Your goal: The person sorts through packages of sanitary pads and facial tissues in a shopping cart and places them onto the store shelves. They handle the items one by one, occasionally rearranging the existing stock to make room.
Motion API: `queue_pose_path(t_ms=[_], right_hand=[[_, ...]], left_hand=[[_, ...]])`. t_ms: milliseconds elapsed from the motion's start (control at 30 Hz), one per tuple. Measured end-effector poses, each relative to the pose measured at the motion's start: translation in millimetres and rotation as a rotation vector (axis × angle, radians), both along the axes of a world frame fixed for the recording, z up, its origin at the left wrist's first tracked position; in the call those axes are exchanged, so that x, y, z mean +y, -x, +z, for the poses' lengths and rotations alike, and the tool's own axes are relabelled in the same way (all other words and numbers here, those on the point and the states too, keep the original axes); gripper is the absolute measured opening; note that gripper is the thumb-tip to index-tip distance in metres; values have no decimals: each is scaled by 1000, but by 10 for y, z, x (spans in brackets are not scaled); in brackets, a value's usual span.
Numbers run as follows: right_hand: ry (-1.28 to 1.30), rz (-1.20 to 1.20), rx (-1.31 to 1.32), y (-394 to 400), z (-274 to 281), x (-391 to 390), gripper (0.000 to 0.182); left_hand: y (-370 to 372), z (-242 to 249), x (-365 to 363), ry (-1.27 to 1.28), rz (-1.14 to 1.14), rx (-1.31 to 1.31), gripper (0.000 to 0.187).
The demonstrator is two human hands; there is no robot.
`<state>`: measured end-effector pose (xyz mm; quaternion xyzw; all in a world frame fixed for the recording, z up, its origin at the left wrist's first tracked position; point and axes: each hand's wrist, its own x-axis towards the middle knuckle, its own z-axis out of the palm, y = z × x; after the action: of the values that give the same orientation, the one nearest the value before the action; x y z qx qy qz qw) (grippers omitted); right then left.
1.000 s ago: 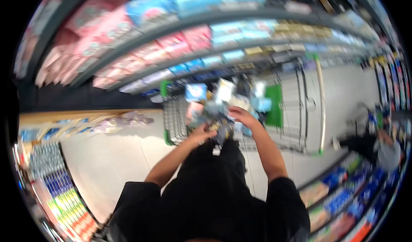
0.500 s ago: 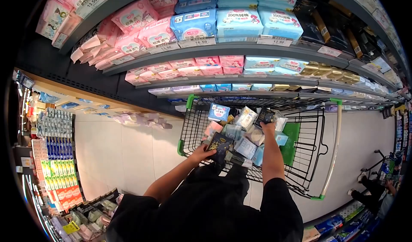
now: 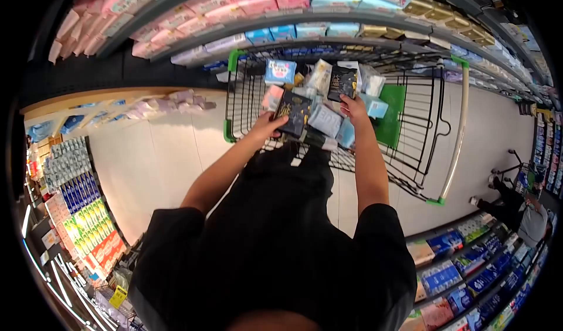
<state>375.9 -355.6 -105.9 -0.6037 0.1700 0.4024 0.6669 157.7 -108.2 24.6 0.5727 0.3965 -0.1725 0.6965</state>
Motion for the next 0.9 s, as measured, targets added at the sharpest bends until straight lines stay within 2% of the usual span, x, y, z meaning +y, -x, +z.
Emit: queue_pose_path(t_ms=[33, 67, 200, 267, 300, 367, 400, 500, 533, 567, 633, 667, 700, 733, 800, 833, 900], right_hand=[[-86, 84, 31, 130, 125, -94, 31], [45, 49, 27, 328, 242, -139, 30], [77, -14, 96, 864, 222, -594, 26], [152, -33, 128, 1028, 212, -788, 32], [167, -54, 151, 1096, 239, -860, 34], [183, -26, 128, 1151, 267, -961, 36], [190, -11, 119, 1166, 270, -986, 37], [393, 143, 11, 1111, 97, -1056, 34], [453, 201, -48, 1094, 70, -1064, 37], [522, 157, -236, 1138, 26, -1051, 45], [860, 328, -753, 1147, -402, -1255, 57], [951, 312, -767, 1185, 31, -1034, 61], [919, 299, -922, 1180, 277, -896, 60], [901, 305, -978, 1155, 426, -780, 59], [840, 318, -1019, 1134, 554, -611, 59], [797, 317, -991, 1138, 571, -549, 59], [717, 313, -945, 1122, 617, -450, 58]], left_hand=[[-12, -66, -31, 12, -15, 19, 59], [-29, -127, -72, 6, -43, 44, 59], [-117, -397, -388, 31, -184, 101, 56], [-197, -525, -533, 80, -264, 80, 56], [-223, -581, -648, 48, -245, 63, 59], [-311, -708, -746, -110, -467, 55, 65], [-288, -1118, -799, -283, -539, -41, 58], [-429, -1025, -533, -376, -697, -167, 49], [-460, -1166, -480, -617, -641, -193, 46], [-524, -1321, -323, -596, -579, -230, 46], [-696, -1539, 26, -840, -467, -231, 48], [-799, -1598, 264, -835, -361, -234, 52], [-916, -1286, 495, -863, -344, -95, 55], [-962, -1554, 672, -1047, -177, -131, 60], [-1060, -1772, 1041, -1082, -144, -12, 64], [-1110, -1927, 1177, -1025, -82, 122, 74], [-1153, -2215, 1330, -985, -33, 153, 86]])
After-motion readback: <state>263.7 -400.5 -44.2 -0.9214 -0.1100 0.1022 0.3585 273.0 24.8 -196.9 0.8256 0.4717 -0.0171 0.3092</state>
